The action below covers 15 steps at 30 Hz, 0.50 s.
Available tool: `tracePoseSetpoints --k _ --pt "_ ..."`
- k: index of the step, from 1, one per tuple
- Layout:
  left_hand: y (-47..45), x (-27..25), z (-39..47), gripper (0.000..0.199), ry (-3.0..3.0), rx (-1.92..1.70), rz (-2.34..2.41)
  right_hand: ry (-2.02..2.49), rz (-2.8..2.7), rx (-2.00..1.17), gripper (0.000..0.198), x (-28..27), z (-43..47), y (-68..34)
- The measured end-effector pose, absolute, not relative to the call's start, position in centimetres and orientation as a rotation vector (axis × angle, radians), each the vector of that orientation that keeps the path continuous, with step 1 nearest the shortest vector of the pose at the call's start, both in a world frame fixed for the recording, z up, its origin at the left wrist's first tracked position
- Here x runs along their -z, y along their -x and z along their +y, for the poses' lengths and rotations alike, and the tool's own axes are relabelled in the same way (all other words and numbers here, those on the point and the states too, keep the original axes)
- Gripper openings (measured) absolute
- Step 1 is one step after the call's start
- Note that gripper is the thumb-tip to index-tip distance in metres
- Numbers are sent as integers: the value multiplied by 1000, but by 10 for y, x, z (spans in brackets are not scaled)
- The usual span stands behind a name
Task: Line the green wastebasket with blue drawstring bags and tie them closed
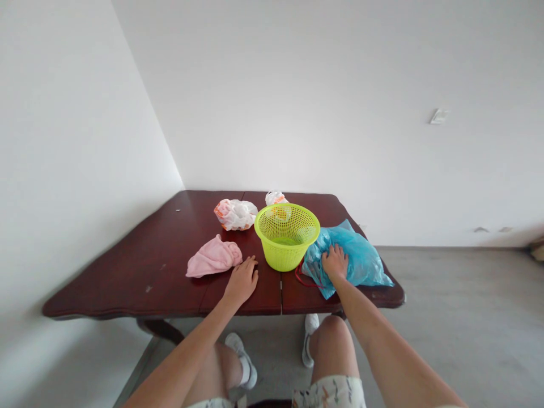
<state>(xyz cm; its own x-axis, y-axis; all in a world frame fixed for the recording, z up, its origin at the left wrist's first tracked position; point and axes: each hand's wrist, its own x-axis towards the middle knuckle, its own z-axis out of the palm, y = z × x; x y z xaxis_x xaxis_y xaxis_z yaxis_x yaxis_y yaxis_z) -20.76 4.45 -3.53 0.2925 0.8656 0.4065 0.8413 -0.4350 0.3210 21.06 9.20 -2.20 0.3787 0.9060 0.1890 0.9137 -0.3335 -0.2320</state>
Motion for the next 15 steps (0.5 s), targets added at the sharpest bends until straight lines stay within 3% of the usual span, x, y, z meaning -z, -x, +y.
tracePoseSetpoints --k 15 --pt "203 25 41 35 -2430 -836 1644 2329 -1605 30 70 14 87 -208"
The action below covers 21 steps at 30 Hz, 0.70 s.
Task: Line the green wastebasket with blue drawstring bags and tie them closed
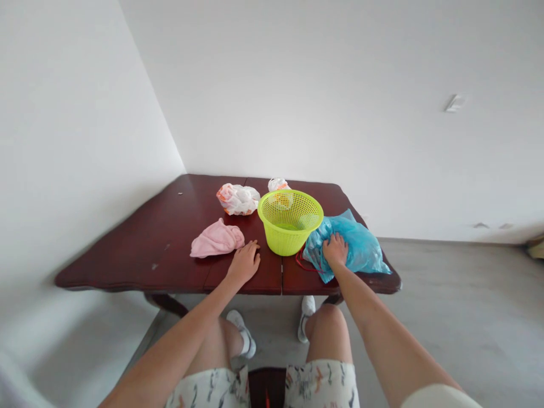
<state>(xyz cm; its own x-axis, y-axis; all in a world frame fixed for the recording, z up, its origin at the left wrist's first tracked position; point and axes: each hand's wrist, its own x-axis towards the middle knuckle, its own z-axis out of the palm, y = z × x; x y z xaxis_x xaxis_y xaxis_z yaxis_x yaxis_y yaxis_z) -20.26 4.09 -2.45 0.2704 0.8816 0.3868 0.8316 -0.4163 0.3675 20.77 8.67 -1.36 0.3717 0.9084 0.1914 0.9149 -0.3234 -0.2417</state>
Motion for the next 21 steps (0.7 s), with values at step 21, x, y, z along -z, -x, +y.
tracePoseSetpoints --k 21 --pt "201 16 37 37 -2431 -708 1684 2275 -1606 50 59 13 86 -208"
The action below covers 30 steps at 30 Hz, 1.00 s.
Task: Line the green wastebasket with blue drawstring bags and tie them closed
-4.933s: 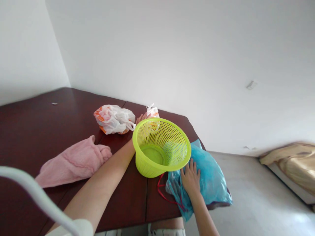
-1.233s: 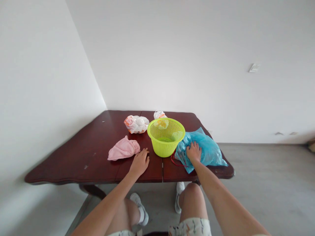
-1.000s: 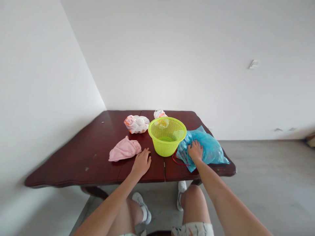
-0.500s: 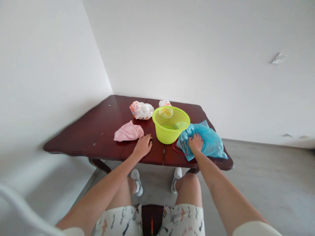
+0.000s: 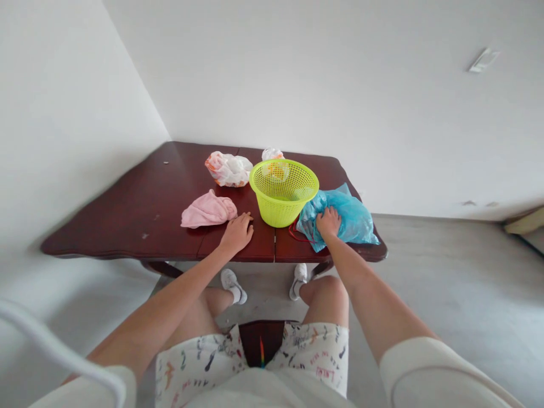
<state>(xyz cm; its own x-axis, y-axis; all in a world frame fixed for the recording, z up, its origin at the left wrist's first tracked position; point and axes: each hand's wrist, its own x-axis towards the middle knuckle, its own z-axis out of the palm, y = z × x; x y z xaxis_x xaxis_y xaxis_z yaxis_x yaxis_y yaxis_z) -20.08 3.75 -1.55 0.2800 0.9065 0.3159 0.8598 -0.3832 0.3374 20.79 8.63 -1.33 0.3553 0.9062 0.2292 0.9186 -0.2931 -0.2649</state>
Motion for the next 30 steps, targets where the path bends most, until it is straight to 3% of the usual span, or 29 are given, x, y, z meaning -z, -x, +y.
tracePoseSetpoints --k 30 --pt "200 18 39 38 -2500 -677 1729 2264 -1619 95 57 15 86 -210"
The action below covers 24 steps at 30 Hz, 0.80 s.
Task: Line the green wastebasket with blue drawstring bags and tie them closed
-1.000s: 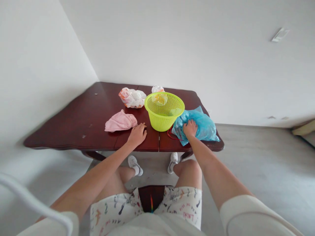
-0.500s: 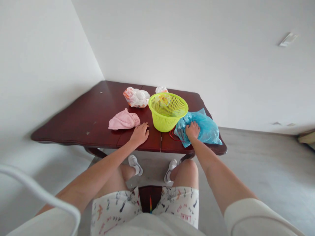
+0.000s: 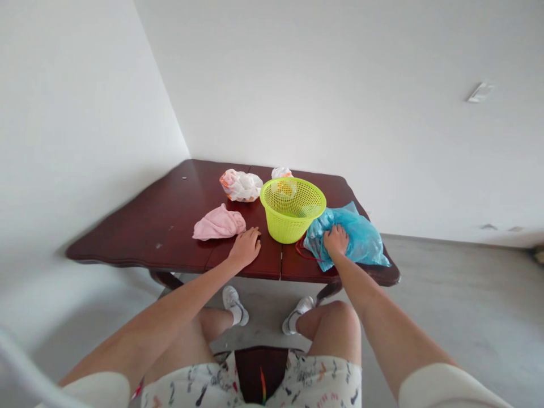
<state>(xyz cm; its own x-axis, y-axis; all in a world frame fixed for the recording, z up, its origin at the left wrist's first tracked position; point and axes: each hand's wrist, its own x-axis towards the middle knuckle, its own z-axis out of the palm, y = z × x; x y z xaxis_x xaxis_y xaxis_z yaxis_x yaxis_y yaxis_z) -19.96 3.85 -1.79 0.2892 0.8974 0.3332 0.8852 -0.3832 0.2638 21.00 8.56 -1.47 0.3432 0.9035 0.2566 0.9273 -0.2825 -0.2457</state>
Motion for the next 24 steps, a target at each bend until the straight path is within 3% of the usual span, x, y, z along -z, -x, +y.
tracePoseSetpoints --k 24 --pt "197 13 34 39 -2474 -701 1743 2259 -1641 136 51 16 85 -212"
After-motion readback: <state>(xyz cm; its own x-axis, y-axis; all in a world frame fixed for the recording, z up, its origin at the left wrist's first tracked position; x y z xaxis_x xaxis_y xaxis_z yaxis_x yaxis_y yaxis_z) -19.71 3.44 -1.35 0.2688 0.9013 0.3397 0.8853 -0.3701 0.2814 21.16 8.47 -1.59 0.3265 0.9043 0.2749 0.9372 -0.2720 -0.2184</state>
